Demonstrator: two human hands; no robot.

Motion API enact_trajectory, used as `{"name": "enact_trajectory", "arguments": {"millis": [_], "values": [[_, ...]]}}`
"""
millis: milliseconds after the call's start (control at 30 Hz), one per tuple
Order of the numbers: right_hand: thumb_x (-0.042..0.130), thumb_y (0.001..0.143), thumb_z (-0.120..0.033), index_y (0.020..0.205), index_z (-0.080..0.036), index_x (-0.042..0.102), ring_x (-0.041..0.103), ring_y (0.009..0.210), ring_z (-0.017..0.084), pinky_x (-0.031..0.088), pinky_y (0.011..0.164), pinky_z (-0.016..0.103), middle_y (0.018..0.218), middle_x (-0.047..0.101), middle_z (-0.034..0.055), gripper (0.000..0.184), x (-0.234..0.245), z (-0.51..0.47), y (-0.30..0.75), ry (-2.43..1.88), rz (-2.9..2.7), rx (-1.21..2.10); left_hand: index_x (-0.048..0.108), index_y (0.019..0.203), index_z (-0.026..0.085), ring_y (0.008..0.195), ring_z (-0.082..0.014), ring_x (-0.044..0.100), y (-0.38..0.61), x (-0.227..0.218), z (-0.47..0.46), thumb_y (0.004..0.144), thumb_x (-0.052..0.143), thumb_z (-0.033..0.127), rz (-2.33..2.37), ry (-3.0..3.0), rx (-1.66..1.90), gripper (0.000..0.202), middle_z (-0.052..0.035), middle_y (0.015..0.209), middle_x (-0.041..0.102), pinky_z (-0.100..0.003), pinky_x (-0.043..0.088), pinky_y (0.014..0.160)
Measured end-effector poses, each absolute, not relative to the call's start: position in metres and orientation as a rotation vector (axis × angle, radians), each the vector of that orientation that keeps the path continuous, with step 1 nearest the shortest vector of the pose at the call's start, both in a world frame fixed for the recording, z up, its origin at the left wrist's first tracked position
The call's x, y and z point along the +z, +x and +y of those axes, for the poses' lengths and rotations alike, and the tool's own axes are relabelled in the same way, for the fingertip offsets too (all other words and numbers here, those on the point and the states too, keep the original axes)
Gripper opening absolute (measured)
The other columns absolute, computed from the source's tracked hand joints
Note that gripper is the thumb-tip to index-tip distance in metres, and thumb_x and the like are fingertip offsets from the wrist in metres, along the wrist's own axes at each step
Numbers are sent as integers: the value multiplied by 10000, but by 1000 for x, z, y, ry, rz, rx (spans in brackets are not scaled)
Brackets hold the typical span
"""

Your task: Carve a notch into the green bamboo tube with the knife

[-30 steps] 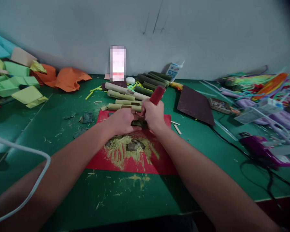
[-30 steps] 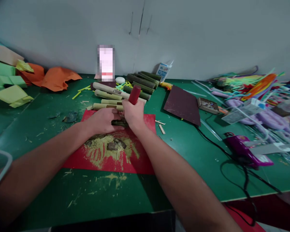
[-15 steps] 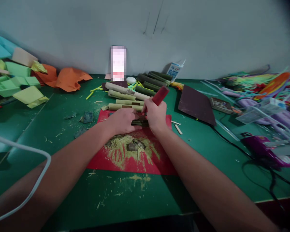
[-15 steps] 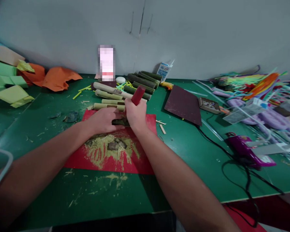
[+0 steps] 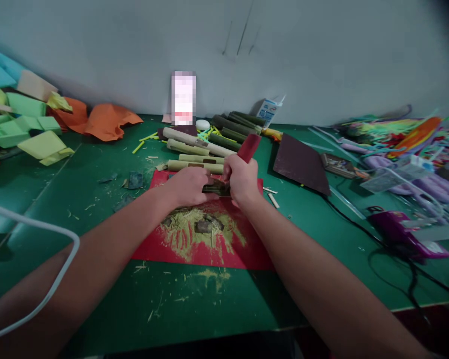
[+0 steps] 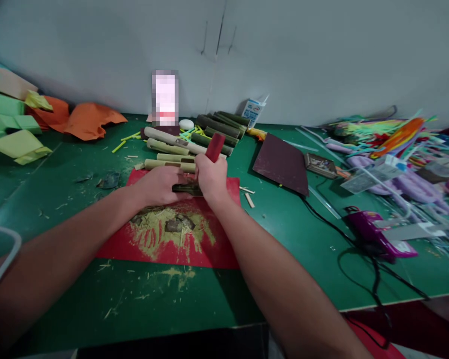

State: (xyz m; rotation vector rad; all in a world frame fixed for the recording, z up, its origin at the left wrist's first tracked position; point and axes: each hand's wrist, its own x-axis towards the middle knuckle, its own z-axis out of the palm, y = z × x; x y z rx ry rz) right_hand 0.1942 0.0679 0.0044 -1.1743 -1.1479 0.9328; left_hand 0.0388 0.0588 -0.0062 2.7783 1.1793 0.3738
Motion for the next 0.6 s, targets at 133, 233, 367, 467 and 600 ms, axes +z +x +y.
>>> {"name": "enact_trajectory", "arguments": {"millis": [133, 233, 367, 467, 600], "values": [[528, 681, -244, 478, -235, 488, 413, 452, 108, 329, 431, 251, 446, 466, -32, 207, 4, 67, 194, -1182, -1150, 889, 756, 1229, 180, 960, -287, 684, 39, -5, 58, 942, 610, 490, 1227, 2781, 332, 447, -120, 1011, 724, -380, 524, 821], [535, 695, -246, 493, -236, 476, 417, 479, 109, 340, 445, 247, 463, 476, -27, 211, 5, 67, 193, -1194, -1182, 864, 760, 1213, 171, 949, -282, 677, 39, -5, 57, 941, 614, 486, 1235, 2780, 324, 440, -120, 995, 717, -380, 521, 821], [539, 703, -251, 522, -234, 487, 431, 503, 111, 359, 463, 244, 480, 485, -25, 189, 6, 68, 194, -1213, -1190, 842, 765, 1179, 160, 946, -289, 673, 39, -5, 57, 942, 616, 490, 1221, 2777, 347, 433, -121, 973, 713, -392, 525, 828], [541, 697, -261, 532, -234, 486, 424, 494, 109, 351, 455, 244, 476, 481, -30, 176, 6, 68, 193, -1231, -1202, 838, 764, 1180, 150, 978, -312, 681, 39, -6, 58, 944, 624, 483, 1198, 2759, 384, 432, -134, 1001, 723, -424, 539, 856], [549, 688, -284, 548, -240, 468, 417, 445, 102, 335, 427, 248, 462, 481, -38, 168, 6, 67, 191, -1262, -1208, 871, 758, 1200, 145, 1043, -330, 692, 39, -7, 58, 935, 653, 470, 1176, 2748, 400, 431, -146, 1071, 742, -451, 547, 903]]}}
